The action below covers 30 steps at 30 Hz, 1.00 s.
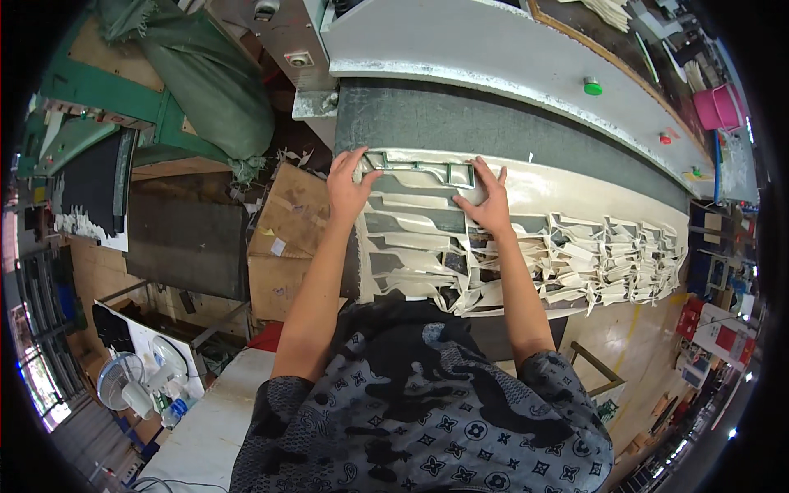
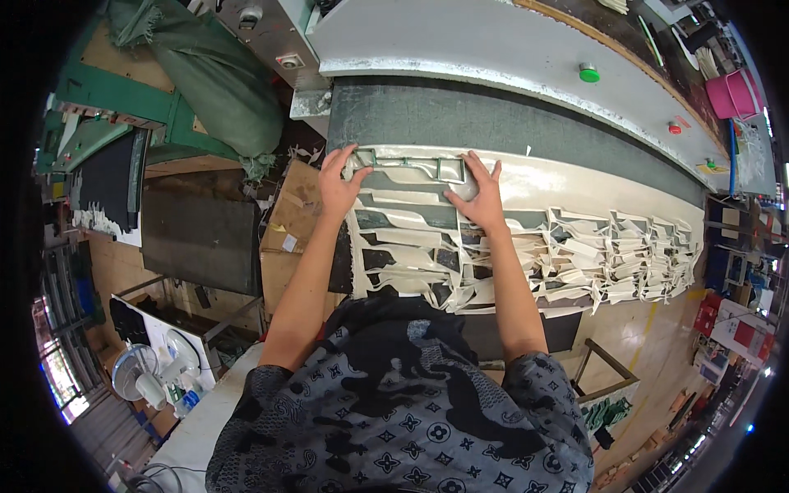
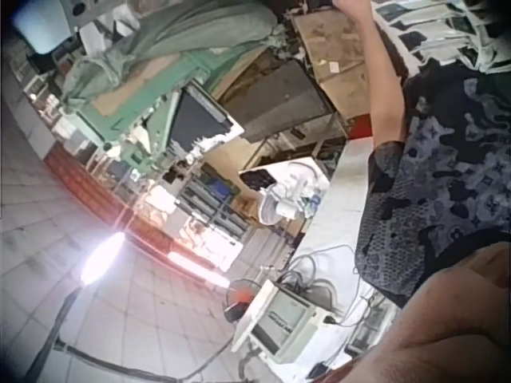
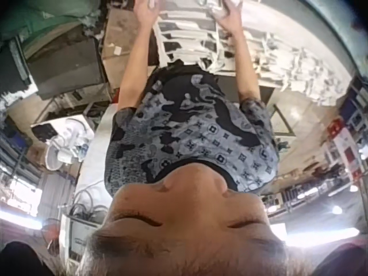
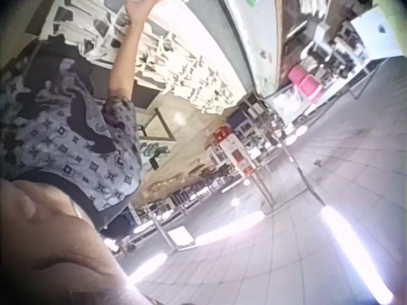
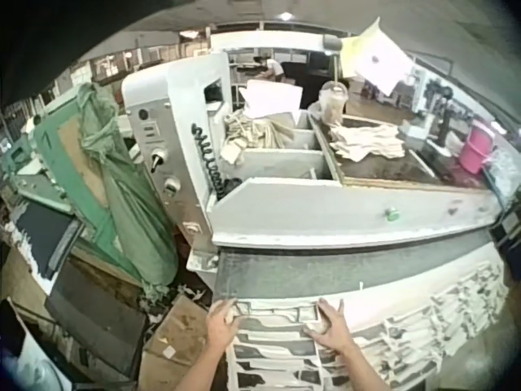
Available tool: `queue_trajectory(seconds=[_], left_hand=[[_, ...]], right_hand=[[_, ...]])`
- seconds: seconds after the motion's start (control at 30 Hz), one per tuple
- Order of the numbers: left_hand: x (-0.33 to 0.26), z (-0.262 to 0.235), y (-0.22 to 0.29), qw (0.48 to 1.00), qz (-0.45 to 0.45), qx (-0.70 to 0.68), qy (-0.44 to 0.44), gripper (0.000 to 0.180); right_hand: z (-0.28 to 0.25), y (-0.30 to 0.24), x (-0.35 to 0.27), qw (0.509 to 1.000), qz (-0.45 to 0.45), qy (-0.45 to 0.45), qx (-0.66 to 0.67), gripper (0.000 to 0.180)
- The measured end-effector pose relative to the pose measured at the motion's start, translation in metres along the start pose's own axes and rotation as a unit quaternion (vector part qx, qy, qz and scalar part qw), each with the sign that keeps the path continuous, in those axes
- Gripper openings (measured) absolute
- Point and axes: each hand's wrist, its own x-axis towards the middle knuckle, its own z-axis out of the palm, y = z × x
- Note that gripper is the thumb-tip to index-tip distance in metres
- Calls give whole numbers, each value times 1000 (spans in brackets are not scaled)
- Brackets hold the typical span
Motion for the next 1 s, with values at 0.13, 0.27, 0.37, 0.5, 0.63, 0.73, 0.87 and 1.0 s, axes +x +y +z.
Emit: queue_trajectory(seconds=[0.13,0.27,0.37,0.5,0.63,0.73,0.87,1.0], left_hand=[[-4,-1,4,1000,-16,-10,-13,59],[1,-3,4,1000,8,-21,-9,62],[1,-2,11,998,-12,-58,20,66],[-1,-3,5,999,2,-42,1,67],[-3,2,4,999,-6,-36,8,64],[-4,-2,5,1000,-11,-27,10,61],[-6,-1,7,999,-22,-41,15,58],[-1,-1,8,998,-35,-47,6,59]], right_hand=[[1,4,0,1000,8,8,13,84],[1,5,2,999,-7,17,48,84],[-4,1,3,998,-11,-1,55,77],[-1,0,2,999,-14,7,47,58],[8,5,2,999,-1,38,2,38],[11,-2,4,999,5,36,-9,32],[13,-3,0,999,5,43,-29,30],[11,2,5,999,0,46,-28,37]])
